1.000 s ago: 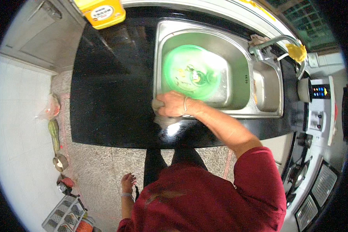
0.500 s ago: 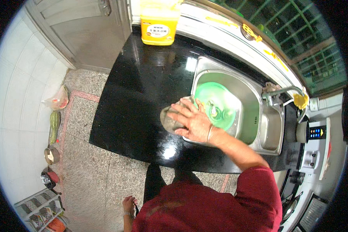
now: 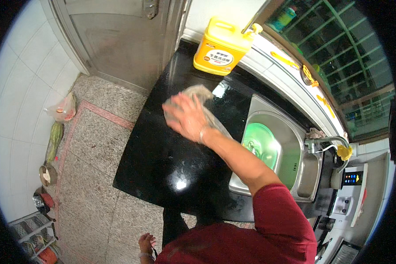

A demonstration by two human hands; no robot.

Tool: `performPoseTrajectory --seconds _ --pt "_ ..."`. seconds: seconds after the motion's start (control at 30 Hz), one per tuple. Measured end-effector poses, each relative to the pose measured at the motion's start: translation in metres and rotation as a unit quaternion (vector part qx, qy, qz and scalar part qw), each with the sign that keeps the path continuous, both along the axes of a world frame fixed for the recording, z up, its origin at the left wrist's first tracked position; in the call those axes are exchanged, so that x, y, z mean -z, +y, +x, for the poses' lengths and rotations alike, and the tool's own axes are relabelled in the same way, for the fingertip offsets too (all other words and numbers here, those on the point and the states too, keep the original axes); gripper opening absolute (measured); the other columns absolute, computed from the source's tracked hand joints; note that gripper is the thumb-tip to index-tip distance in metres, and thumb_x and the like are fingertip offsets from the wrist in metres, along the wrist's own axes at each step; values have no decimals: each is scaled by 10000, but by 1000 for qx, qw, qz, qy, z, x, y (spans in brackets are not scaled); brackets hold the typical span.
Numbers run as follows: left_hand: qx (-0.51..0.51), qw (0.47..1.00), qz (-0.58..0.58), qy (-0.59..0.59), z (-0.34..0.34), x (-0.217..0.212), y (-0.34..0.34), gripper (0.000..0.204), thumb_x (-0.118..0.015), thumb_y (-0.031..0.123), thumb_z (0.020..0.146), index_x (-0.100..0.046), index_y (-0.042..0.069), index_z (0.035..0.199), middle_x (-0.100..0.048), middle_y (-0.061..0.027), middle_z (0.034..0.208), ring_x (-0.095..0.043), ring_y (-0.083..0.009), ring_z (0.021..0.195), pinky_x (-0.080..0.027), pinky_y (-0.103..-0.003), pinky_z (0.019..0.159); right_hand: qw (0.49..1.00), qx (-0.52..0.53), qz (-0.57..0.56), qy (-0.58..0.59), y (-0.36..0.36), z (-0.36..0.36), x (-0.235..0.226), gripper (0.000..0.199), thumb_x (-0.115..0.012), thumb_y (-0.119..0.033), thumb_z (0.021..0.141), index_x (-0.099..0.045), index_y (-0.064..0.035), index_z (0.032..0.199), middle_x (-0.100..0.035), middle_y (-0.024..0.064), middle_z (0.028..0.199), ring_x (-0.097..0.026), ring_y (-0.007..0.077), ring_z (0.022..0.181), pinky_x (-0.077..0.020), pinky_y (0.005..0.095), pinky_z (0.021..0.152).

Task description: The person wipes a kitchen countertop and the edges of a sink with a cloth, rinses the cloth under a faucet, and then rinses a plastic bowl.

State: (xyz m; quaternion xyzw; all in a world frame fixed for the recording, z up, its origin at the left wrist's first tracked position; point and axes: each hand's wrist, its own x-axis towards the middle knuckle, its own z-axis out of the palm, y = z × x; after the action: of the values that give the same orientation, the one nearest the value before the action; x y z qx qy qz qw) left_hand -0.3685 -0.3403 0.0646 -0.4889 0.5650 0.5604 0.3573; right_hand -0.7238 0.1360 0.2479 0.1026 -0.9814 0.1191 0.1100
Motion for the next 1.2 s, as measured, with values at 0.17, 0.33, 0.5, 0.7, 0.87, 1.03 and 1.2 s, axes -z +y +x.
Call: performPoseTrajectory --seconds 0.17,0.33,0.5,0.7,0.87,1.03,1.2 --pt "-17 999 -9 32 -11 -16 -9 264 -582 96 869 -567 0 1114 -645 -103 894 -651 -202 726 -541 -307 576 994 108 11 31 14 -124 17 498 -567 -416 877 -507 -223 1332 -424 110 1406 -320 316 1357 -197 592 1105" --pt "-27 999 -30 27 0 -23 -30 264 -596 113 867 -572 2 1105 -648 -109 905 -655 -214 753 -537 -306 592 988 144 1 52 13 -141 13 469 -568 -400 873 -532 -204 1297 -448 111 1388 -343 312 1337 -233 584 1090" --pt "-37 993 107 21 47 33 -79 301 -553 127 898 -547 -34 1153 -646 -144 908 -656 -212 681 -528 -309 533 995 -1 91 -39 -91 -30 -10 445 -590 -324 828 -565 -171 1245 -520 93 1268 -453 304 1206 -347 543 961" --pt "64 995 48 61 -24 23 -44 315 -572 145 887 -550 -18 1156 -637 -110 907 -643 -207 708 -515 -328 555 959 -252 -127 -25 -178 147 22 410 -547 -321 863 -536 -195 1253 -427 78 1410 -302 267 1383 -199 657 1060" --pt "71 995 28 56 -41 17 -42 293 -570 158 878 -559 7 1128 -629 -90 916 -631 -201 746 -522 -325 585 985 -156 -68 -7 -92 126 13 481 -644 -323 796 -550 -194 1250 -489 79 1336 -370 273 1333 -258 610 1052" --pt "14 998 66 -3 3 56 -89 98 -544 154 920 -497 76 955 -514 -44 769 -512 -171 633 -436 -326 523 990 106 19 88 73 58 -1 483 -641 -363 770 -581 -168 1208 -523 131 1248 -472 316 1191 -341 527 978" --pt "264 940 -12 215 49 56 -131 149 -532 145 936 -474 72 820 -516 -57 757 -476 -162 612 -384 -302 513 921 382 39 61 195 13 10 506 -547 -441 850 -521 -206 1298 -471 78 1364 -359 299 1309 -279 507 1076"
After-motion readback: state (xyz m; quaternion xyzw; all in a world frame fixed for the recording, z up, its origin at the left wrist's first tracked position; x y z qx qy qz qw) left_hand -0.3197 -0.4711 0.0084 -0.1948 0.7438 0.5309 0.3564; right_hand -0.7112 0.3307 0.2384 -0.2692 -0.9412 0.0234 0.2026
